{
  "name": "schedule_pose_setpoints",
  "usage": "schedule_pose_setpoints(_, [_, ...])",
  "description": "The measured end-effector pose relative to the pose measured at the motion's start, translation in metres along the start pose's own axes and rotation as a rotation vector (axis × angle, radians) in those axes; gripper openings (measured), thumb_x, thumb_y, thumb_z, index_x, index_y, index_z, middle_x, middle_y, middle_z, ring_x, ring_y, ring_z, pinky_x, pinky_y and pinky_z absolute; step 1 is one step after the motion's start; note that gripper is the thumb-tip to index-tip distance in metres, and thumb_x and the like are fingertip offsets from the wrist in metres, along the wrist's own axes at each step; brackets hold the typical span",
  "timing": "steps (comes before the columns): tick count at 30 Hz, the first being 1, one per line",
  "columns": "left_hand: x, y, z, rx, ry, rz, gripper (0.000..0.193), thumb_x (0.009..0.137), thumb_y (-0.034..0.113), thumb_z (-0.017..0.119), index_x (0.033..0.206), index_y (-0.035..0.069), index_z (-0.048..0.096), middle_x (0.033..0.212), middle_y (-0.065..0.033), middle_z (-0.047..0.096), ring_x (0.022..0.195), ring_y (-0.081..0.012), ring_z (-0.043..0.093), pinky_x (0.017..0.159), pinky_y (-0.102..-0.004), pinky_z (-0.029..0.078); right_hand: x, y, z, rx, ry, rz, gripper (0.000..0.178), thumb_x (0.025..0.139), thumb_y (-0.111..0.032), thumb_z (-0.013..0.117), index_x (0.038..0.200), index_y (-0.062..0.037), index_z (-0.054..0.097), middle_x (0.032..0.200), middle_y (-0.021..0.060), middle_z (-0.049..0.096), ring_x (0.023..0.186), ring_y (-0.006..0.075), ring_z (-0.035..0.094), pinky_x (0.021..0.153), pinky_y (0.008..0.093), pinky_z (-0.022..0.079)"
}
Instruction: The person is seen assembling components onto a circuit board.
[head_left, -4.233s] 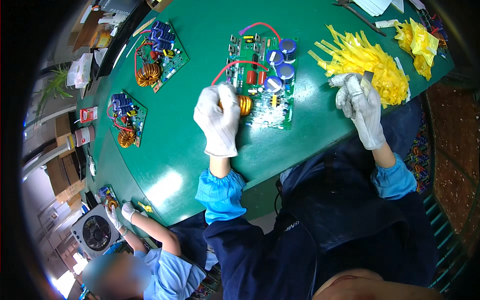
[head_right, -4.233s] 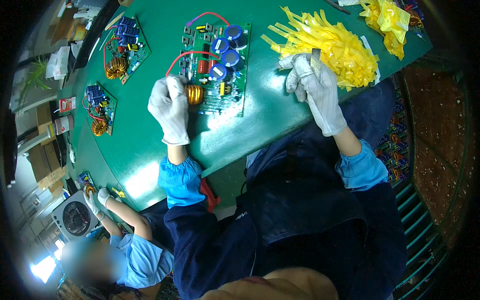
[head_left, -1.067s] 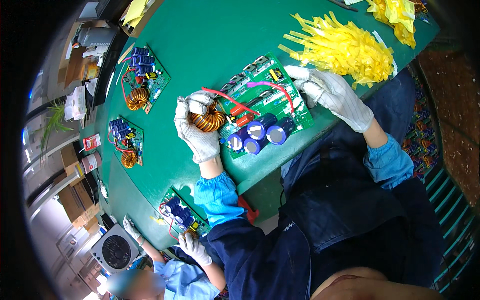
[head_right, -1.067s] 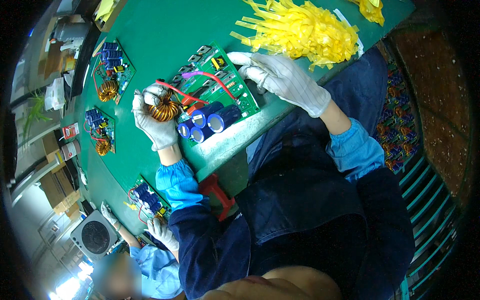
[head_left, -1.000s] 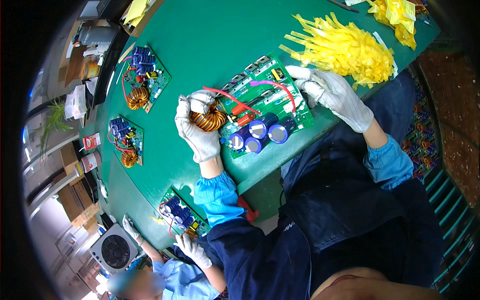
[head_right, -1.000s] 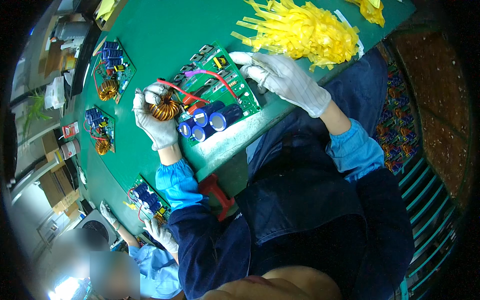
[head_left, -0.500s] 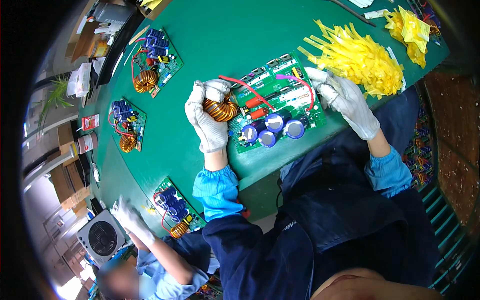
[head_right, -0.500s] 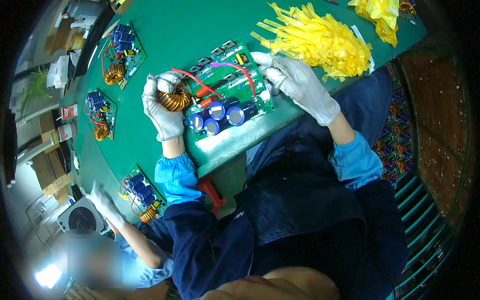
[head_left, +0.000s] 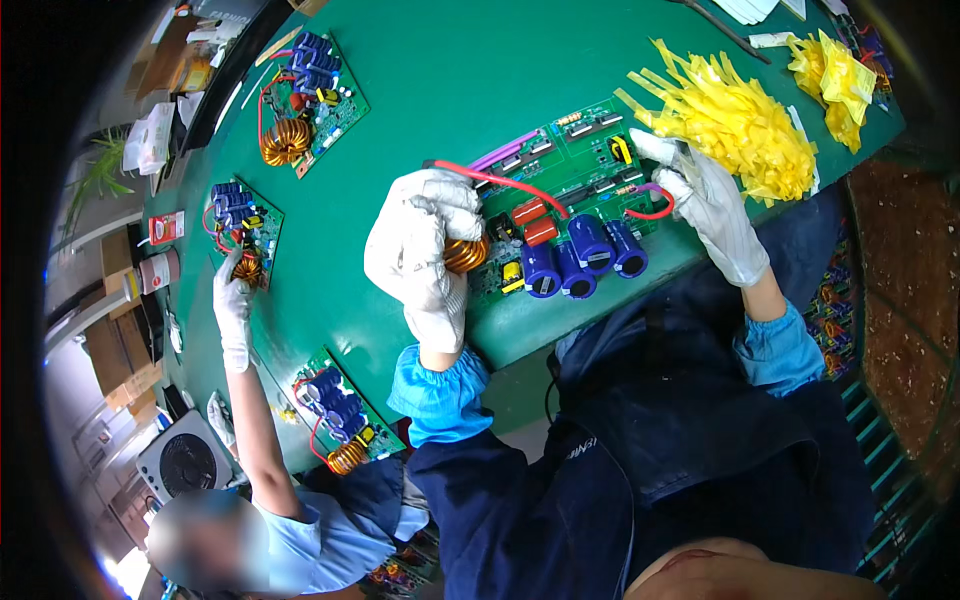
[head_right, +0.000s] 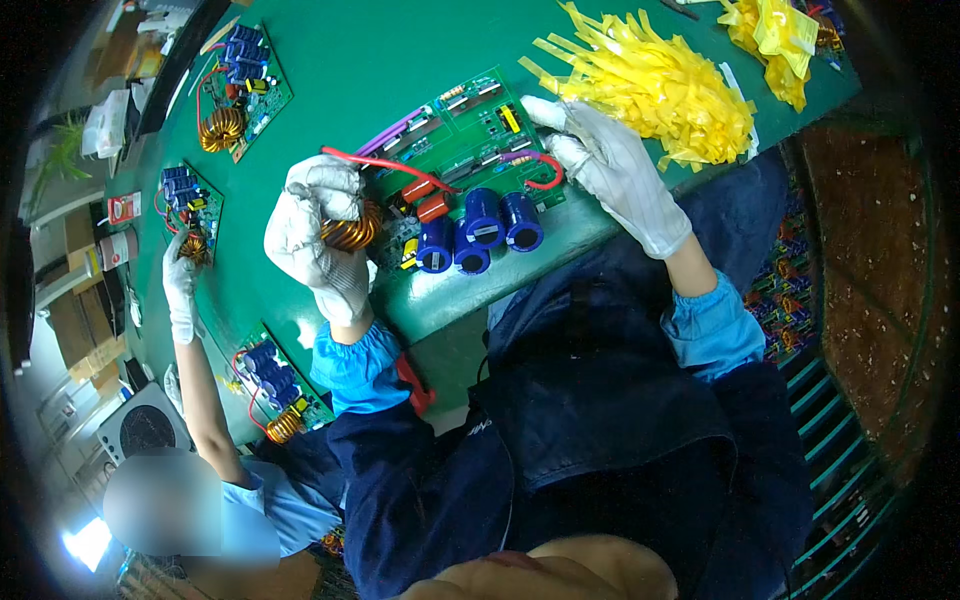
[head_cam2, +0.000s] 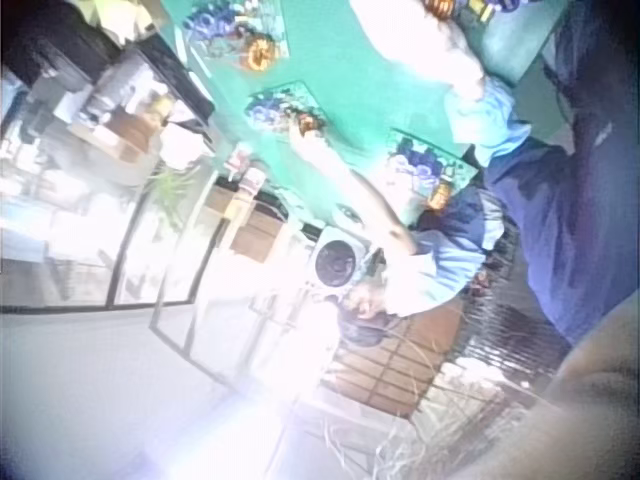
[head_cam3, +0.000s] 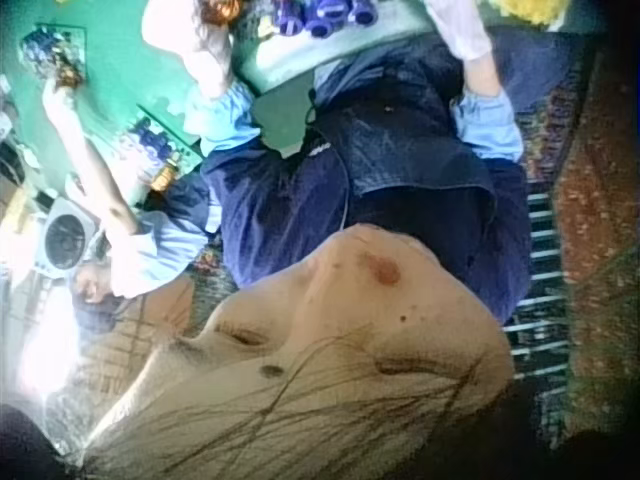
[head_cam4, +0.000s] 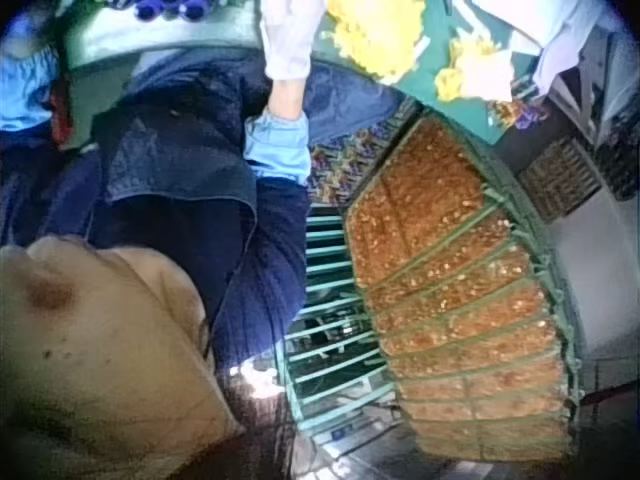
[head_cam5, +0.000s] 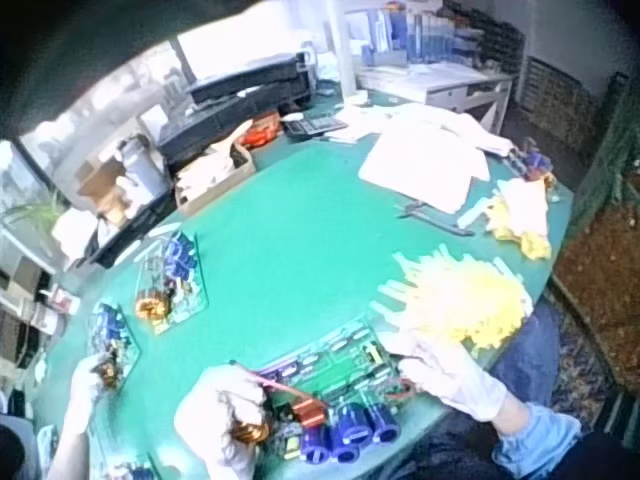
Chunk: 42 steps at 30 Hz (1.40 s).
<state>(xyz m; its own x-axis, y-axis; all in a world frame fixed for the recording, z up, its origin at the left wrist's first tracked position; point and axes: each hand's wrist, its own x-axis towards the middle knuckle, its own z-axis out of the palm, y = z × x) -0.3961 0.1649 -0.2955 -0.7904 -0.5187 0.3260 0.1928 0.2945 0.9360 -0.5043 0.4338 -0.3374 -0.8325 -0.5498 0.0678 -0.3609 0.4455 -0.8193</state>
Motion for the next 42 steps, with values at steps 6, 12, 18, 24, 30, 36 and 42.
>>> schedule_pose_setpoints(6, [-0.001, -0.010, -0.013, 0.381, -0.134, 0.244, 0.032, 0.074, -0.016, 0.059, 0.099, 0.001, 0.067, 0.085, -0.0123, 0.069, 0.073, -0.0216, 0.067, 0.069, -0.0304, 0.054, -0.002, 0.018, -0.002, -0.362, 0.016, -0.310, 0.049, 0.096, -0.026, 0.065, 0.129, 0.0090, 0.057, 0.125, 0.0241, 0.065, 0.114, 0.0337, 0.064, 0.103, 0.0374, 0.047])
schedule_pose_setpoints(12, [0.003, 0.006, 0.008, 0.108, 0.004, 0.014, 0.045, 0.102, 0.021, 0.046, 0.066, -0.003, 0.057, 0.077, -0.0182, 0.066, 0.078, -0.0263, 0.062, 0.072, -0.0348, 0.048, 0.001, 0.000, -0.001, -0.064, 0.025, -0.043, 0.047, 0.096, -0.026, 0.065, 0.127, 0.0085, 0.059, 0.125, 0.0239, 0.065, 0.117, 0.0336, 0.063, 0.104, 0.0382, 0.046])
schedule_pose_setpoints(18, [0.013, -0.004, 0.011, -0.086, -0.043, 0.015, 0.045, 0.102, 0.022, 0.047, 0.065, -0.003, 0.056, 0.079, -0.0206, 0.066, 0.080, -0.0281, 0.062, 0.074, -0.0365, 0.049, 0.002, 0.010, 0.003, 0.055, 0.054, 0.093, 0.046, 0.098, -0.028, 0.062, 0.129, 0.0057, 0.059, 0.122, 0.0234, 0.066, 0.115, 0.0341, 0.063, 0.102, 0.0393, 0.047])
schedule_pose_setpoints(24, [0.032, -0.038, 0.006, -0.230, -0.075, -0.318, 0.041, 0.103, 0.023, 0.052, 0.071, 0.000, 0.057, 0.081, -0.0155, 0.066, 0.075, -0.0206, 0.061, 0.070, -0.0320, 0.048, -0.005, -0.013, -0.021, 0.444, 0.112, 0.408, 0.037, 0.099, -0.030, 0.060, 0.127, -0.0059, 0.061, 0.103, 0.0150, 0.072, 0.085, 0.0317, 0.071, 0.073, 0.0375, 0.057])
schedule_pose_setpoints(30, [0.029, -0.040, 0.006, -0.155, -0.086, -0.242, 0.040, 0.105, 0.027, 0.051, 0.079, -0.001, 0.063, 0.078, -0.0105, 0.066, 0.069, -0.0153, 0.058, 0.065, -0.0299, 0.047, -0.037, -0.005, -0.036, -0.309, -0.066, -0.066, 0.033, 0.087, -0.016, 0.069, 0.117, -0.0077, 0.059, 0.103, 0.0121, 0.066, 0.088, 0.0355, 0.067, 0.074, 0.0422, 0.054])
schedule_pose_setpoints(36, [0.032, -0.042, 0.014, -0.152, -0.086, -0.290, 0.041, 0.106, 0.026, 0.047, 0.079, -0.001, 0.061, 0.078, -0.0108, 0.064, 0.070, -0.0168, 0.058, 0.066, -0.0308, 0.048, -0.041, -0.017, -0.034, -0.607, 0.018, -0.355, 0.020, 0.087, -0.013, 0.062, 0.107, -0.0158, 0.065, 0.093, 0.0018, 0.059, 0.079, 0.0169, 0.062, 0.068, 0.0311, 0.052])
schedule_pose_setpoints(42, [0.031, -0.039, 0.016, -0.104, -0.102, -0.233, 0.042, 0.108, 0.024, 0.041, 0.071, 0.005, 0.049, 0.079, -0.0117, 0.059, 0.076, -0.0201, 0.056, 0.070, -0.0337, 0.048, -0.031, -0.003, -0.017, -0.605, 0.056, -0.495, 0.024, 0.087, -0.017, 0.063, 0.110, -0.0127, 0.069, 0.101, 0.0036, 0.060, 0.080, 0.0185, 0.058, 0.071, 0.0318, 0.051])
